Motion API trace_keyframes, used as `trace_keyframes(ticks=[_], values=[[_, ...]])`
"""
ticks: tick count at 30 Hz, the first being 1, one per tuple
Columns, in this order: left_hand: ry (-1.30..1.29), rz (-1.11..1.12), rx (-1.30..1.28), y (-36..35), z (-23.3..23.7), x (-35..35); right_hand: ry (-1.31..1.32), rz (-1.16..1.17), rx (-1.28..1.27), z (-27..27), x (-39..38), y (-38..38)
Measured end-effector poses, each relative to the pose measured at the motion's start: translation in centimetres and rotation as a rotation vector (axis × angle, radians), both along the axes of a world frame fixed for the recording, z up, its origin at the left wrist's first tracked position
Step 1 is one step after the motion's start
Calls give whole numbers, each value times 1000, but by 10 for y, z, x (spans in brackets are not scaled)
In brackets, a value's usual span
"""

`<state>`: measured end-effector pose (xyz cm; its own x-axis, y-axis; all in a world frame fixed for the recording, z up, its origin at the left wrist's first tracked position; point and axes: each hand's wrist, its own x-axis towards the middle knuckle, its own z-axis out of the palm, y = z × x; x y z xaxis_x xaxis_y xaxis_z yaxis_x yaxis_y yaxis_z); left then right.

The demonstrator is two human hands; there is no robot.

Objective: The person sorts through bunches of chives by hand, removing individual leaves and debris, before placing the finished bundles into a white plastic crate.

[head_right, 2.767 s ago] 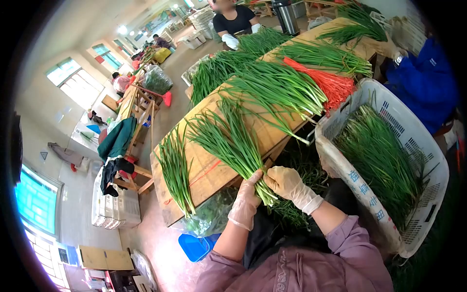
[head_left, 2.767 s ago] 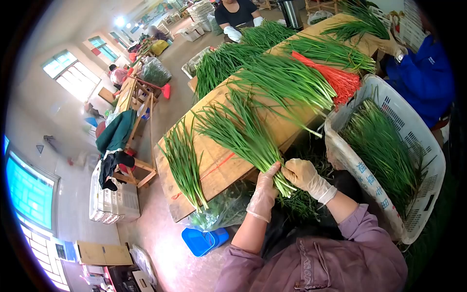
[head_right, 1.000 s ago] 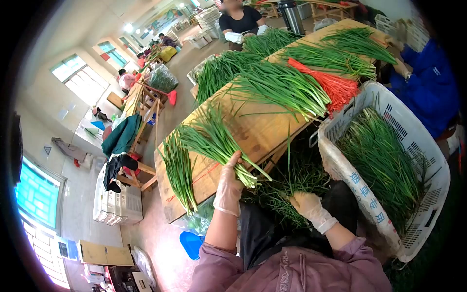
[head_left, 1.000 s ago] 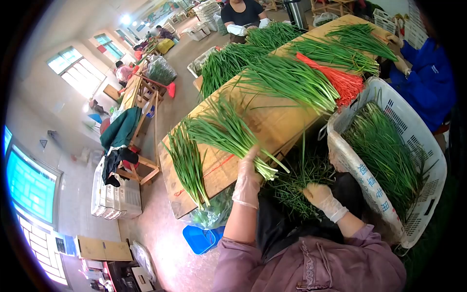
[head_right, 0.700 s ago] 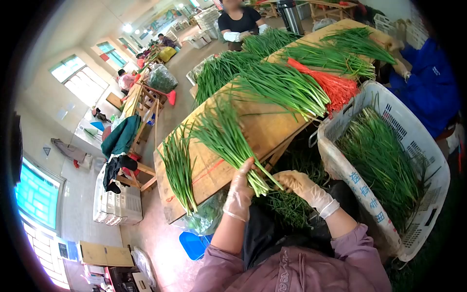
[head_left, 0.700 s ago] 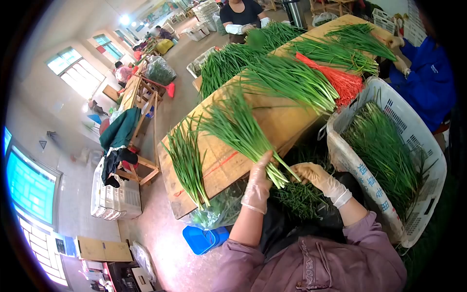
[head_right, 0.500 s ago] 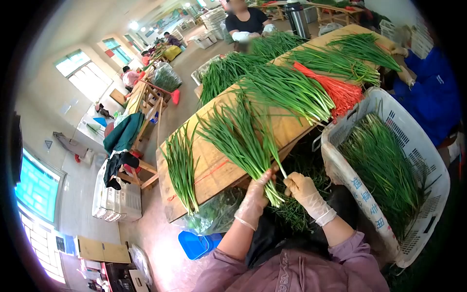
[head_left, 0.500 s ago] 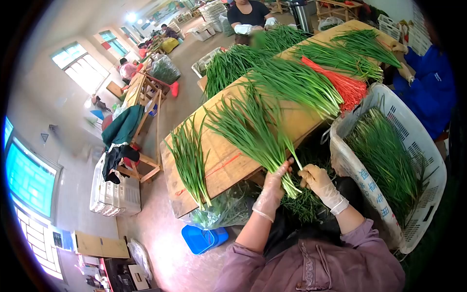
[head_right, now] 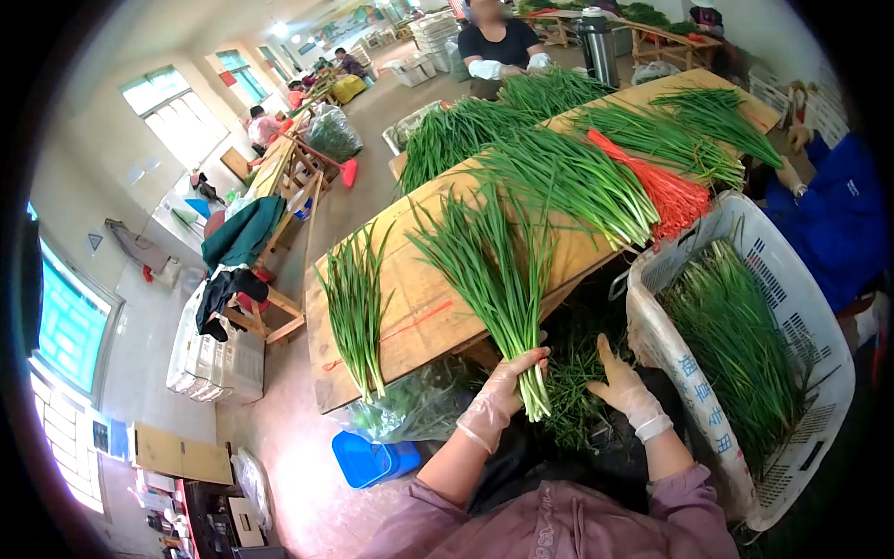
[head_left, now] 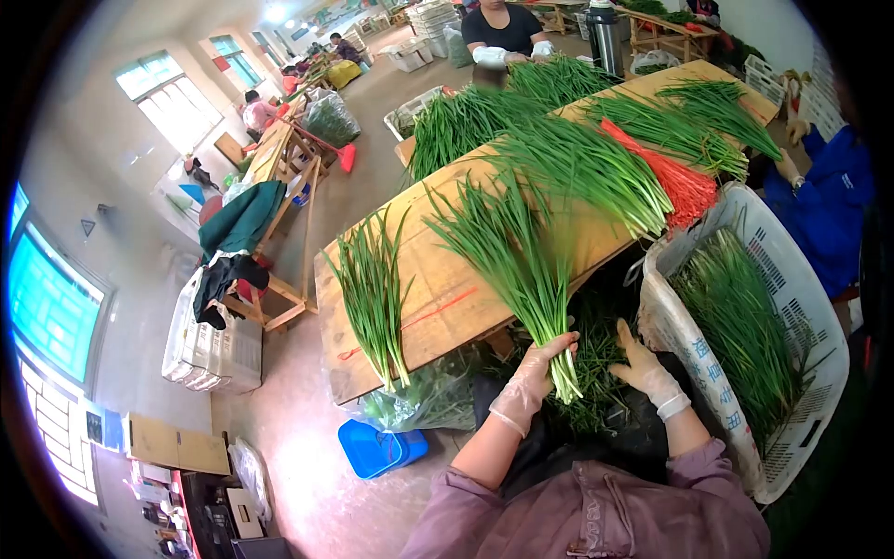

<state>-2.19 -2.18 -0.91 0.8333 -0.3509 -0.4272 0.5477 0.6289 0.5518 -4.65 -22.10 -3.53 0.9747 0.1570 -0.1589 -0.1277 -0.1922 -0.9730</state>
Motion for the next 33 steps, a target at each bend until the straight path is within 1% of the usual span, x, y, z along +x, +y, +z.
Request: trace_keyframes(ticks=[1, 2, 3, 4, 5, 6, 8, 9, 10, 12, 13, 14, 16, 17, 18, 20, 22, 24, 26, 27, 28, 29, 31, 32, 33], values=[[-14, -34, 43, 0, -2, -2, 2, -4, -3, 6, 2, 0], [-14, -37, 40, -1, -3, -6, 207, 16, 352, 15, 8, 2], [-24, -111, 93, -3, 0, -12, 408, 37, 708, 28, 13, 10], [-37, -182, 145, -4, 0, -17, 405, 36, 704, 33, 18, 20], [-68, -209, 169, -9, -8, -23, 429, 65, 605, 35, 24, 34], [-89, -317, 241, -15, -22, -29, 452, 93, 507, 34, 30, 47], [-106, -225, 91, -23, -36, -43, 110, 68, 77, 16, 35, 74], [-99, -264, 135, -18, -34, -43, 140, 40, 122, 38, 29, 80], [-103, -268, 137, -12, -32, -41, 137, 37, 124, 38, 32, 80], [-100, -441, 229, 0, -30, -36, 332, 82, 232, 35, 34, 79], [-119, -411, 200, 8, -28, -33, 241, 80, 170, 32, 33, 77], [-104, -271, 145, 15, -24, -33, 234, 78, 169, 32, 32, 74], [-369, -105, 8, 21, -26, -15, -89, 181, 195, 28, 23, 70], [-418, -77, -8, 25, -24, -8, -81, 196, 136, 30, 16, 69], [-464, -47, -23, 28, -13, 0, -113, 232, 60, 43, 11, 72], [-598, 150, 132, 18, 42, 12, -237, 231, -163, 72, 13, 74], [-607, 194, 238, 15, 91, 28, -383, 188, -271, 119, 35, 74], [-663, 252, 253, 5, 163, 33, -456, 244, 36, 175, 62, 77], [-893, 295, 382, 1, 200, 63, -639, 62, -76, 208, 88, 82], [-927, 283, 410, 0, 220, 72, -727, 73, 48, 217, 102, 83], [-963, 273, 439, 0, 235, 80, -816, 85, 174, 228, 112, 85], [-971, 273, 442, -2, 239, 91, -697, 173, 313, 240, 114, 81], [-1111, 285, 457, 0, 236, 112, -722, 192, 288, 243, 124, 80], [-1117, 284, 459, 3, 229, 118, -738, 210, 260, 241, 129, 78], [-1063, 216, 513, 7, 219, 122, -792, 211, 141, 238, 134, 75]])
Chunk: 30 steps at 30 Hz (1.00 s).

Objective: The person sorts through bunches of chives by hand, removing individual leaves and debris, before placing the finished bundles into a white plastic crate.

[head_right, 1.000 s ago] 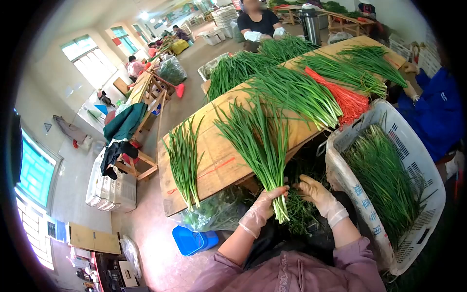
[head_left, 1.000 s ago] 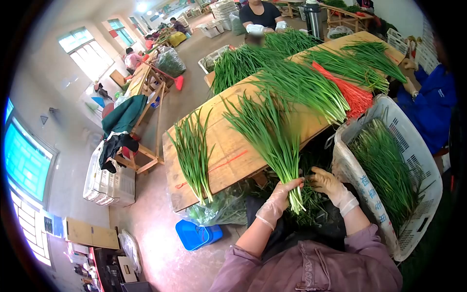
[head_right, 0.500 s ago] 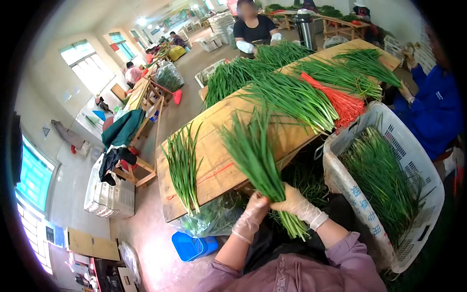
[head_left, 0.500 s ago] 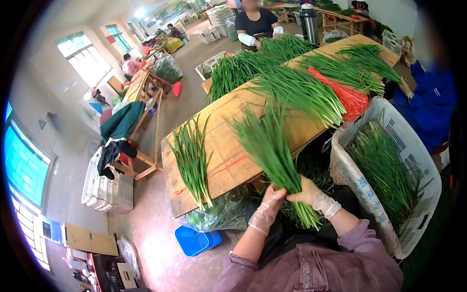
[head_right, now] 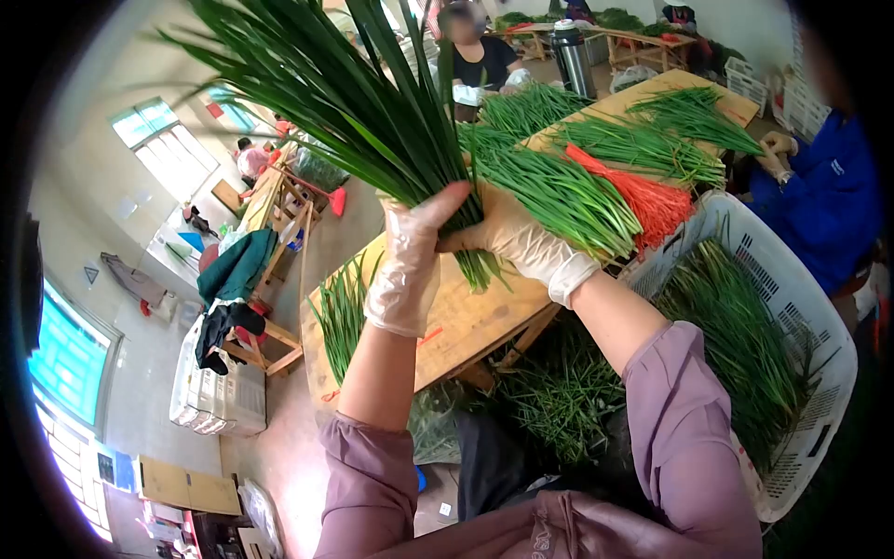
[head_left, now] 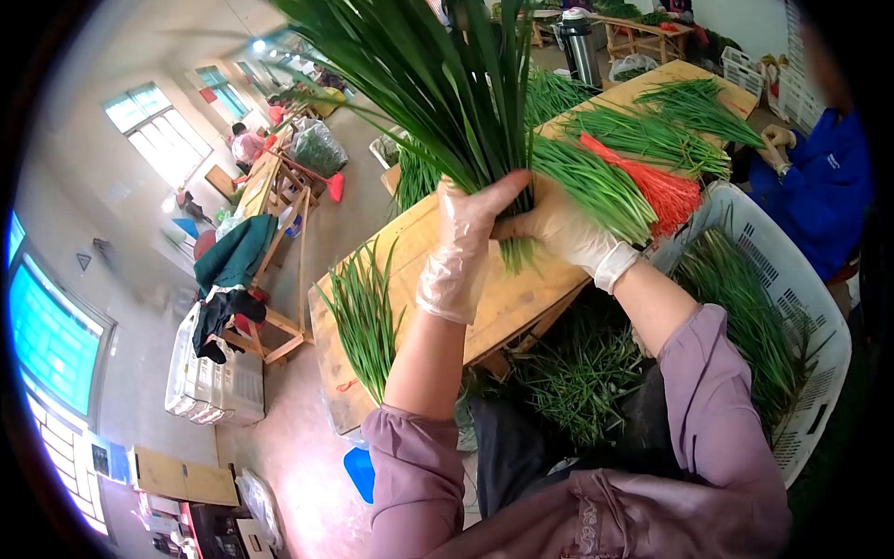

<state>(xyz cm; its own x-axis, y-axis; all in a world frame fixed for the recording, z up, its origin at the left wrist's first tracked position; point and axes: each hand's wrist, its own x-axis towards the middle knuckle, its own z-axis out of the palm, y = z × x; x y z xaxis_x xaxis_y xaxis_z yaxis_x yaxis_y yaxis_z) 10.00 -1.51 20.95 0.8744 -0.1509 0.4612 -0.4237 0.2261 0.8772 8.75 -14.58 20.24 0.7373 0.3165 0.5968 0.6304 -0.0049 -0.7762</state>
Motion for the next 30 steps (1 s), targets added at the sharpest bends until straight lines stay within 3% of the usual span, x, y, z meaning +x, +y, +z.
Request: trace_keyframes(ticks=[4, 6, 7, 9, 10, 11, 13, 14, 17, 19, 20, 22, 23, 27, 28, 30], values=[[297, -35, 191, 11, -45, 2, 290, 147, -54, -39, 31, -3], [289, -44, 190, 12, -66, 13, 191, -12, -521, -35, 27, -6], [292, -44, 189, 10, -68, 15, 194, -10, -521, -39, 34, -5], [96, 41, 46, 4, -68, 16, 465, 365, -428, -52, 54, -2], [-377, 174, 230, 5, -78, 33, 350, 319, -574, -47, 59, -2], [-377, 176, 234, 10, -91, 40, 348, 322, -571, -55, 63, -1], [202, 123, -52, 10, -78, 28, 29, 398, -166, -89, 78, -6], [184, 107, -76, 15, -84, 32, 306, 391, -263, -119, 91, -16], [300, 73, -268, 14, -82, 32, 487, 416, -200, -137, 60, -11], [401, 25, -379, 11, -74, 25, 723, 265, -261, -130, 34, 3], [388, 5, -436, 12, -73, 27, 587, 163, -57, -147, 32, 11], [405, -69, -533, 13, -67, 21, 698, 229, 37, -138, 26, 16], [407, -62, -533, 17, -68, 21, 807, 282, 136, -134, 23, 18], [435, -176, -450, 23, -60, 18, 687, 177, 37, -132, 37, 20], [426, -183, -366, 23, -55, 15, 587, 204, 153, -134, 39, 22], [366, -89, -180, 24, -68, 18, 591, 116, 44, -163, 50, 23]])
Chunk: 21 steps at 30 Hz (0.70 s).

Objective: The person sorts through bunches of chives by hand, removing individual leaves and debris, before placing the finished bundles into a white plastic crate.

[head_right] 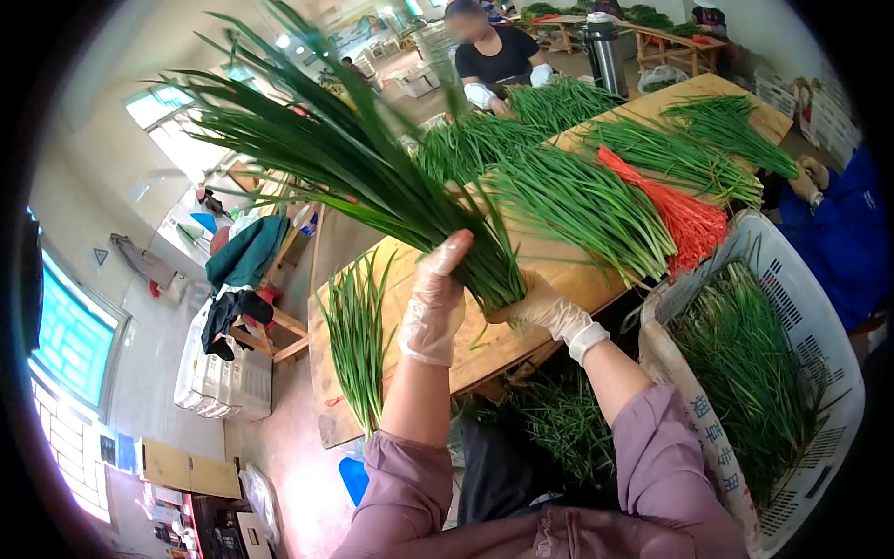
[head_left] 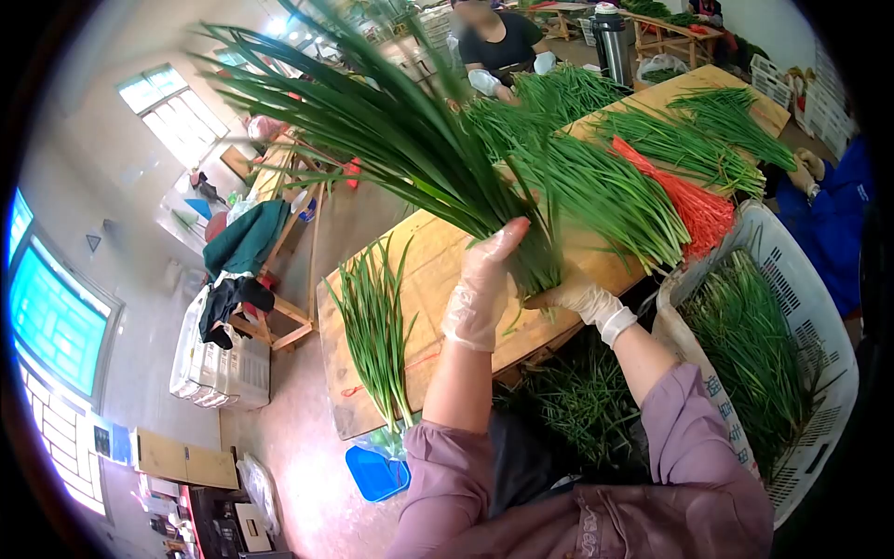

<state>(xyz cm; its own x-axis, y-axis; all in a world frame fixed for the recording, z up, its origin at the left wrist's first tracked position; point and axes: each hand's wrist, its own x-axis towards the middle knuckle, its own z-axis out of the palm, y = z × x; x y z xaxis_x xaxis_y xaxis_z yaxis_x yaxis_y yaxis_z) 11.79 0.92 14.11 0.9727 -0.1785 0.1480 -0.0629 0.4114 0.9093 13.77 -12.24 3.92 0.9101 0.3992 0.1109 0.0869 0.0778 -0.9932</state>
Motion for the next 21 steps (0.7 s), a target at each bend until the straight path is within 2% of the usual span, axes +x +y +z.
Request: trace_keyframes(ticks=[1, 2, 5, 6, 7, 9, 10, 11, 13, 14, 16, 17, 18, 20, 21], values=[[16, 40, 69, -3, -12, 6, -4, -52, -125, -6, 0, -2], [52, 34, 23, -2, -24, 9, 160, 25, -191, -10, 0, -6], [94, 42, -60, -5, -17, 5, 65, -6, -165, -6, -12, -5], [116, 19, -65, -3, -12, 7, 184, 81, -111, -10, -13, -5], [131, -3, -70, -5, -1, 6, 187, 84, -112, -1, -21, -7], [117, 121, -108, -16, 16, -5, 366, 193, -10, 20, -48, -16], [242, 114, -83, -16, 10, 3, 420, 258, 235, 24, -63, -15], [369, 106, -56, -13, -4, 11, 559, 277, 334, 26, -75, -17], [401, 65, -76, -14, -38, 15, 636, 190, 456, 4, -84, -15], [392, 96, -90, -14, -57, 11, 640, 187, 455, -5, -85, -15], [500, 173, -68, -12, -89, 13, 950, 125, 492, -21, -84, -18], [502, 199, -47, -8, -104, 19, 948, 121, 493, -28, -84, -19], [503, 197, -46, -11, -97, 12, 957, 120, 516, -36, -84, -19], [483, 453, 256, -12, -76, -11, 979, 154, 576, -46, -83, -20], [485, 455, 259, -5, -79, -21, 999, 116, 538, -43, -84, -19]])
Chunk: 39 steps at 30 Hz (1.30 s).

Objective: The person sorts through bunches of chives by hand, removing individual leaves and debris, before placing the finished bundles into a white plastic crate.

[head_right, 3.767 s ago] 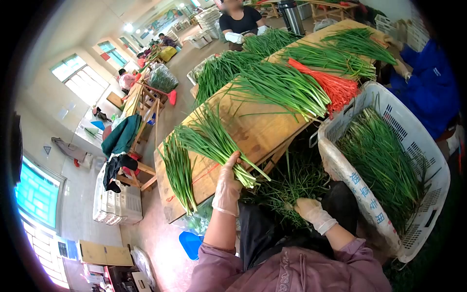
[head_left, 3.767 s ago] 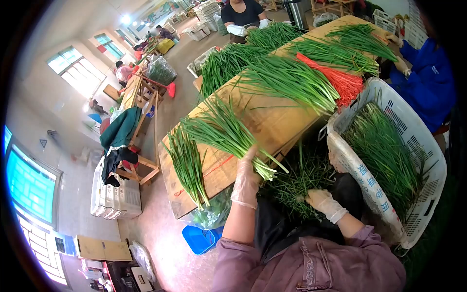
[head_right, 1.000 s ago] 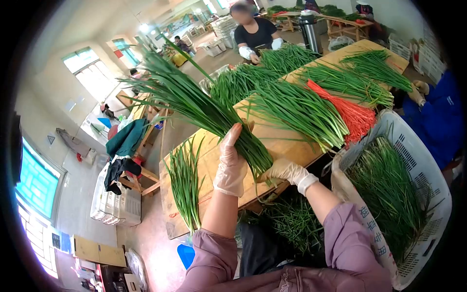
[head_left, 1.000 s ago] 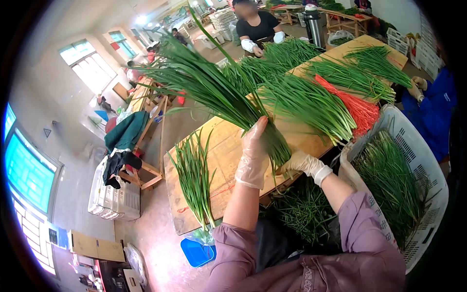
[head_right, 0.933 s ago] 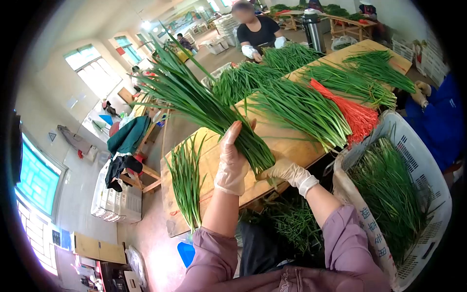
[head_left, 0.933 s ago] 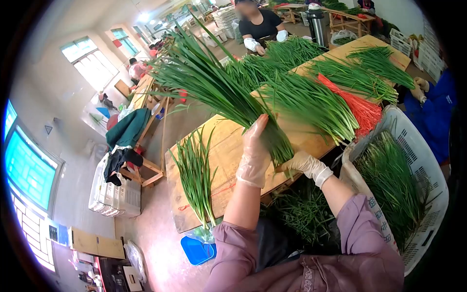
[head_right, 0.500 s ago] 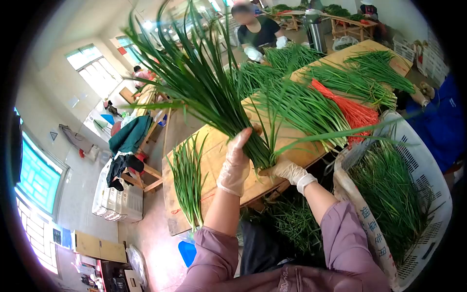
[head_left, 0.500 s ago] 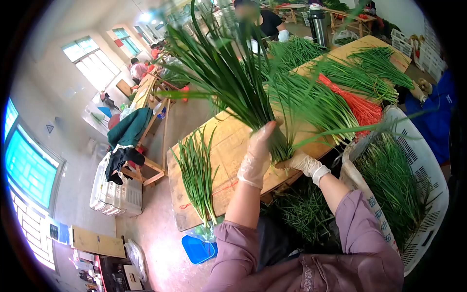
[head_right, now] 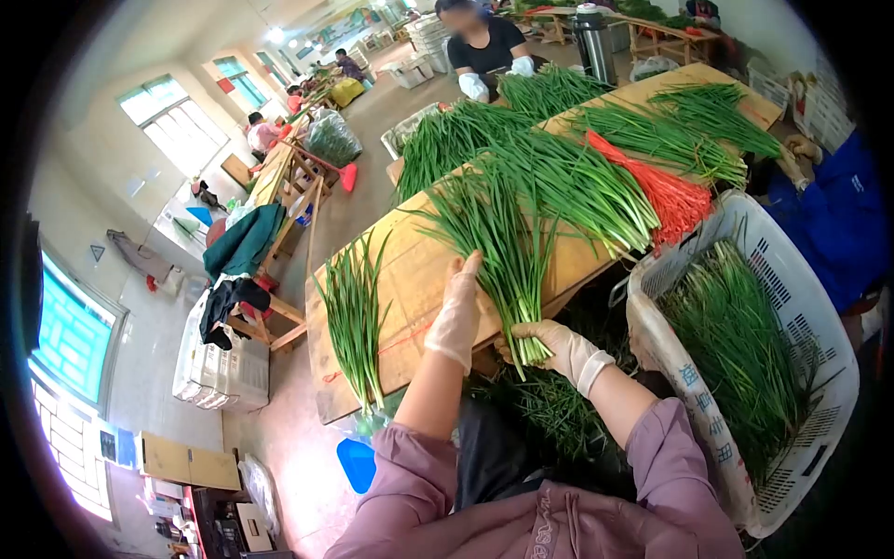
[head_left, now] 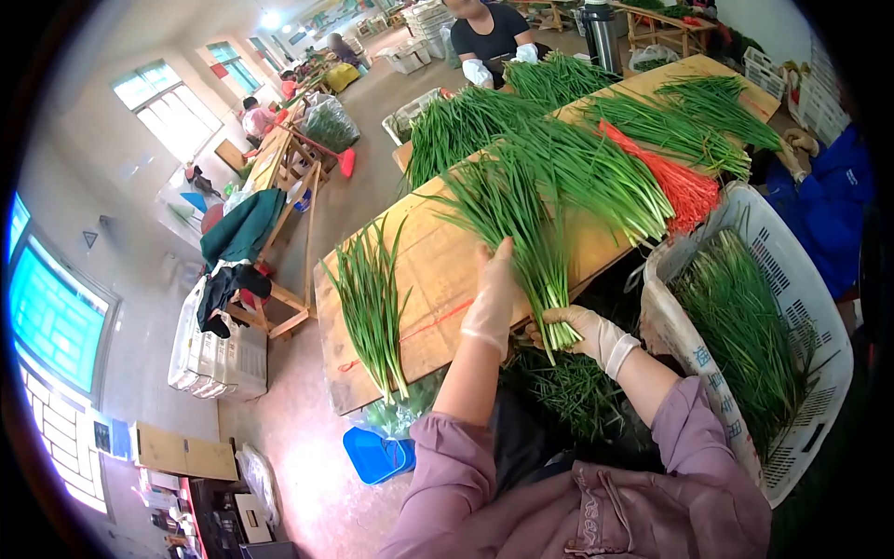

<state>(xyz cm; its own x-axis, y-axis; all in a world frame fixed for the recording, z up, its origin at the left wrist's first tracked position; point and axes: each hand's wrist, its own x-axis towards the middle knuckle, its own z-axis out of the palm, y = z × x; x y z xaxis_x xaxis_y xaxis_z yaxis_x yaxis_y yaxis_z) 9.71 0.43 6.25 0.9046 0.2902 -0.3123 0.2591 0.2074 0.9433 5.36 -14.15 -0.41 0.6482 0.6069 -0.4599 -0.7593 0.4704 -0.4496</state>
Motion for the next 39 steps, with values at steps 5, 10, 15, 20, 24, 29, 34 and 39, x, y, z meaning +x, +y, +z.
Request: trace_keyframes(ticks=[5, 10, 15, 20, 24, 29, 34, 39], values=[[-199, -161, 118, 45, -64, -79, -63, 9, 27, -5, -1, 6], [-180, -209, 219, 22, -81, -95, -125, 55, -61, -15, -5, 17], [-137, -237, 121, 32, -69, -81, -219, 115, -117, -12, -13, 3], [-75, -266, 121, 29, -55, -75, -227, 144, 11, 6, -32, 1], [-21, -270, 259, 16, -54, -73, -173, 238, 93, -4, -33, 0], [-96, -254, 257, 5, -39, -79, -166, 71, 45, -18, -41, -2], [-115, -116, 139, 10, -82, -109, -100, 1, 91, -6, -57, 4], [187, -607, -611, 3, -61, -139, -351, 186, -177, 9, -91, 14]])
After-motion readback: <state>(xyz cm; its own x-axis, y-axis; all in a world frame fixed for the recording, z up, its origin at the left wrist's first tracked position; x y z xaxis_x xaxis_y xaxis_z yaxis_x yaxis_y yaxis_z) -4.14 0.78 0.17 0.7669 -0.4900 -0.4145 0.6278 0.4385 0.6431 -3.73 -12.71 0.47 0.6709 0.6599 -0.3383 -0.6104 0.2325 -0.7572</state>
